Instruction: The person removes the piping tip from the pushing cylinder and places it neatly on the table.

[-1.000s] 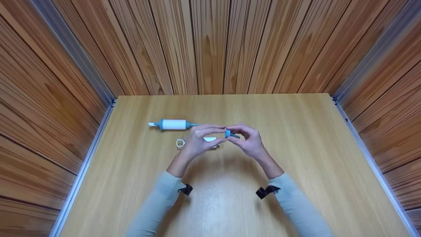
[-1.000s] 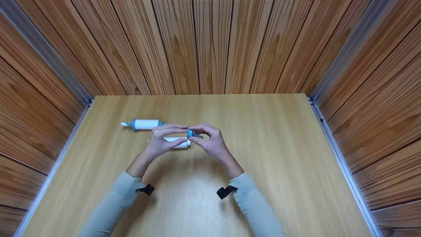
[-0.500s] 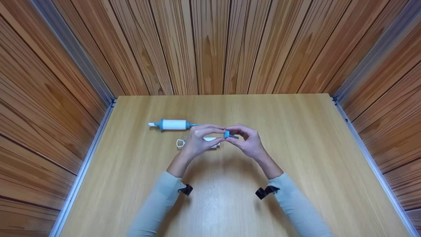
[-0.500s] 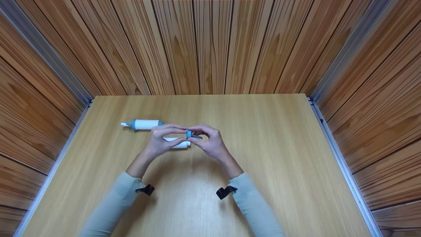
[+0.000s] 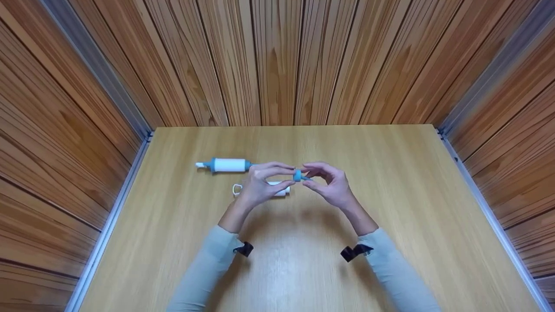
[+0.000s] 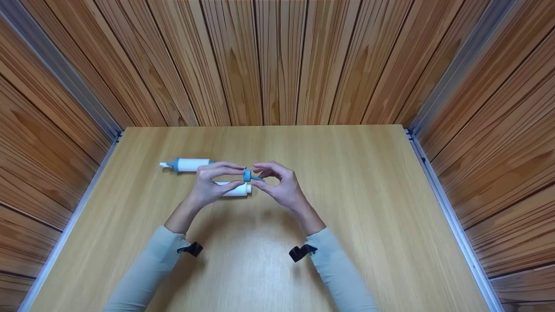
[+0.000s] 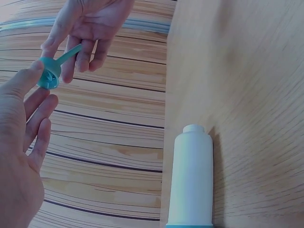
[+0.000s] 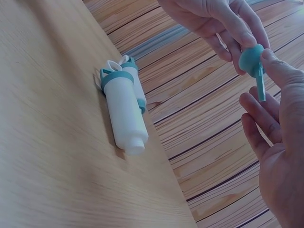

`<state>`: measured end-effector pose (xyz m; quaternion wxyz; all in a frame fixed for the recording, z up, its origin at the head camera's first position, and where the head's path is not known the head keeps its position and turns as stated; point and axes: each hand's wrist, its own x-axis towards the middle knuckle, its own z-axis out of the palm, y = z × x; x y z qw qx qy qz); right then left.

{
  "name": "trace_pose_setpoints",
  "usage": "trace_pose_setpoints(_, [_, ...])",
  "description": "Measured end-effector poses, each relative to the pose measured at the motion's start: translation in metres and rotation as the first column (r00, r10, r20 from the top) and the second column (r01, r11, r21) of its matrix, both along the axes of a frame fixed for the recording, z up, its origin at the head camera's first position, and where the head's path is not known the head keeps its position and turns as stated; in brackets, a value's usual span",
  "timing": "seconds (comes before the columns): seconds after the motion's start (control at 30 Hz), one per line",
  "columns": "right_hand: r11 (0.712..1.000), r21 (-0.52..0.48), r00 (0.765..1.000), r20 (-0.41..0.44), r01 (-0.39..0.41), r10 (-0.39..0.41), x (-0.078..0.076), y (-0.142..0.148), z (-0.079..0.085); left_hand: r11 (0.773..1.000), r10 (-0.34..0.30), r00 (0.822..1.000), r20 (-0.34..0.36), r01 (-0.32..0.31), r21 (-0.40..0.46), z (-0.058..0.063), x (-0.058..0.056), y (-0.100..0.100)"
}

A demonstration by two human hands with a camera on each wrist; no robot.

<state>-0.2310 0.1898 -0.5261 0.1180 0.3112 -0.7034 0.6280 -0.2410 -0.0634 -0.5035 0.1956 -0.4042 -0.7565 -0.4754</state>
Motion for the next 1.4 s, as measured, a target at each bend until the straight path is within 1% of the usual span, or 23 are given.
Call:
trace_pose_setpoints(0.27, [1.0, 0.007, 1.0, -0.004, 0.016, -0.016, 0.001, 0.005, -0.001, 1.0, -0.006, 1.0, -0.012, 0.006, 0.016, 0.0, -0.002, -0.003])
trace_pose_setpoints(0.47, [1.0, 0.014, 1.0, -0.02, 0.015, -0.015, 0.0, 0.007, -0.004, 1.0, 0.004, 1.0, 0.023, -0.004, 0.02, 0.003, -0.001, -0.006])
trace_pose_setpoints(0.6, [1.0, 0.02, 1.0, -0.01, 0.009, -0.009, 0.001, 0.007, -0.007, 0.999, 0.009, 0.999, 0.035, -0.01, 0.037, 0.004, -0.001, -0.007])
trace_pose_setpoints(0.83, [0.998, 0.017, 0.998, 0.02, 0.052, -0.052, 0.004, 0.005, -0.01, 0.998, -0.008, 0.997, 0.077, 0.004, 0.057, 0.005, -0.001, -0.009])
trace_pose_setpoints(0.93, [0.998, 0.01, 0.998, 0.029, 0.056, -0.056, 0.005, 0.003, -0.009, 0.998, -0.011, 0.996, 0.087, 0.006, 0.064, 0.005, 0.0, -0.01])
trace_pose_setpoints(1.0, [0.999, 0.002, 0.998, 0.034, 0.053, -0.053, 0.006, 0.002, -0.008, 0.997, -0.011, 0.996, 0.084, 0.005, 0.072, 0.004, 0.0, -0.01])
trace_pose_setpoints(1.23, [0.999, -0.024, 0.999, 0.031, 0.036, -0.035, 0.005, -0.002, -0.009, 0.996, 0.001, 1.0, 0.031, -0.004, 0.087, 0.001, 0.0, -0.01])
trace_pose_setpoints(1.4, [0.999, -0.034, 0.999, 0.027, 0.028, -0.027, 0.005, -0.002, -0.008, 0.996, -0.006, 0.999, 0.037, 0.003, 0.084, 0.0, 0.001, -0.011])
